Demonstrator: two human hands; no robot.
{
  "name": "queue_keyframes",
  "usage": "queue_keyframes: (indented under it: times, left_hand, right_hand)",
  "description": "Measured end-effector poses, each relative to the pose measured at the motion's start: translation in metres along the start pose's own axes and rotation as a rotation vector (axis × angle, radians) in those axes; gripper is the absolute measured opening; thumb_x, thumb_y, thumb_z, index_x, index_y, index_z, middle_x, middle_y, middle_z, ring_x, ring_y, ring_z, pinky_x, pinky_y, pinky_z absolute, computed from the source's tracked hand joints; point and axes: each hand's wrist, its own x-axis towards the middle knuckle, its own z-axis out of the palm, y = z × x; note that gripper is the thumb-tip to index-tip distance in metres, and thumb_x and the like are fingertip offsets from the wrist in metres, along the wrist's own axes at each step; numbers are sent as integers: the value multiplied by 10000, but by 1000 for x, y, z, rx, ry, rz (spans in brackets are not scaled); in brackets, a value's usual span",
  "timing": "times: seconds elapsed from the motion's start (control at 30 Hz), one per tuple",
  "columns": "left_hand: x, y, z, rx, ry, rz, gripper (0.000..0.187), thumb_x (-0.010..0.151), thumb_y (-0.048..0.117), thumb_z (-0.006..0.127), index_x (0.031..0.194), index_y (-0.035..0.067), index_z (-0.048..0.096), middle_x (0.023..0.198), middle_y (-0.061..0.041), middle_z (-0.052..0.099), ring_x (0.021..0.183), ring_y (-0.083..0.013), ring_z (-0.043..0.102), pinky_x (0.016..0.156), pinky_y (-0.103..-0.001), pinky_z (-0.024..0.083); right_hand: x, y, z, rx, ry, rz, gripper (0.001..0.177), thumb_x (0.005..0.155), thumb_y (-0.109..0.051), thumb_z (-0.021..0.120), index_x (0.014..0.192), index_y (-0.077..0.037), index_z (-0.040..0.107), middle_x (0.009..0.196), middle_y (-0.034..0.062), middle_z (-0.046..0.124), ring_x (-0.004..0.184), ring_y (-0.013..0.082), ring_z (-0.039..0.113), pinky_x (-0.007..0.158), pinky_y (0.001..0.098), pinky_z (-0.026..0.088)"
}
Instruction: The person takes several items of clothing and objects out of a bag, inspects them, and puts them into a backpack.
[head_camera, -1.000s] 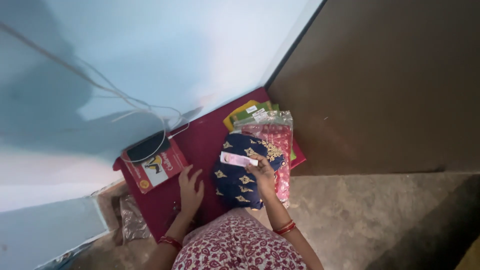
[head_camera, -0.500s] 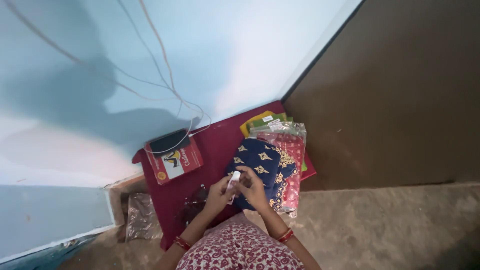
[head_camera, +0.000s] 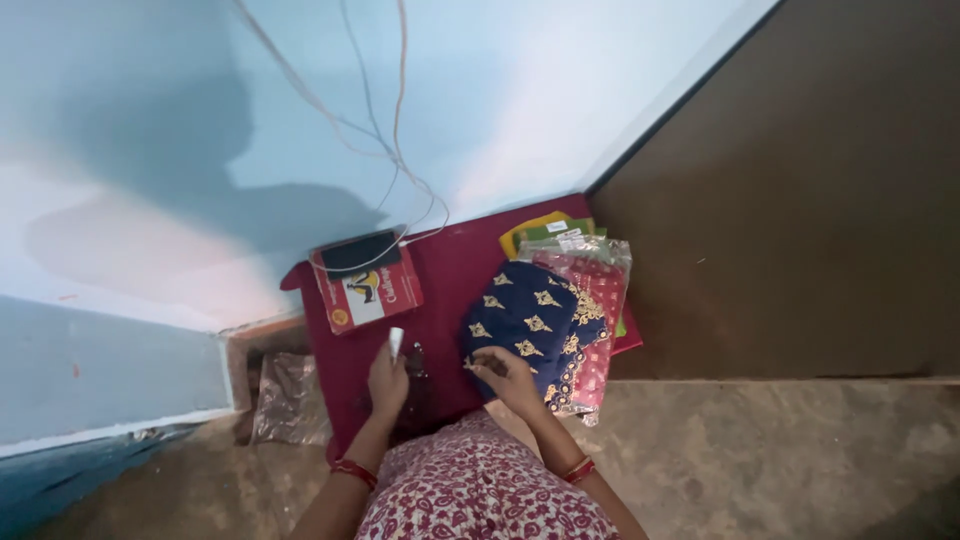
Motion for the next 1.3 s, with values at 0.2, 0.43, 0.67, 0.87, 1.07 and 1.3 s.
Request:
queue_keyframes:
  times: [0.2, 0.43, 0.67, 0.87, 1.07, 1.3]
  left_hand:
    - [20, -4, -17, -2, 116, -95, 488, 885, 193, 653, 1349, 56, 590, 1134, -239, 693, 1064, -433, 656, 924, -522, 498]
    - [50, 6, -22, 135, 133, 311, 500, 775, 33, 678, 1273, 59, 639, 1051, -214, 652, 1018, -444, 591, 893, -536, 466]
    - [76, 13, -2, 261, 7, 430, 459, 765, -5, 660, 1218, 73, 653, 1037, -195, 644, 1010, -423, 580, 900, -518, 462]
    - [76, 52, 18, 273, -180, 470, 427, 779, 9, 667, 1196, 95, 705, 1042, -187, 673, 1008, -407, 596, 899, -518, 459]
    - [66, 78, 11, 191, -275, 622, 459, 738, -16, 653, 1190, 56, 692, 1031, -183, 672, 1017, -405, 599, 903, -504, 460]
    - [47, 73, -12, 7, -376, 703, 478, 758, -23, 670, 1228, 62, 661, 1018, -172, 662, 971, -404, 607, 854, -500, 482]
  right_hand:
    - [5, 23, 0, -51, -29, 61, 223, 939, -56, 718, 1159, -23, 712, 1011, 15, 727, 924, 81, 660, 845, 234, 543]
    - [22, 36, 14, -140, -103, 86, 225, 924, -111, 749, 1131, -23, 741, 961, 14, 751, 879, 84, 665, 805, 248, 538]
    - [32, 45, 3, -64, -67, 105, 234, 932, -118, 731, 1143, -17, 719, 1015, 24, 758, 939, 91, 689, 850, 250, 554]
    - [30, 39, -8, 100, 10, 149, 265, 931, -132, 702, 1157, 5, 699, 1009, 44, 770, 927, 109, 733, 829, 249, 575]
    - [19, 57, 1, 12, 120, 151, 242, 954, -144, 717, 1146, 3, 726, 975, 52, 763, 844, 86, 679, 737, 241, 542]
    - [-17, 68, 42, 127, 250, 135, 240, 962, -131, 683, 1177, -29, 717, 967, 16, 737, 832, 80, 653, 736, 235, 529]
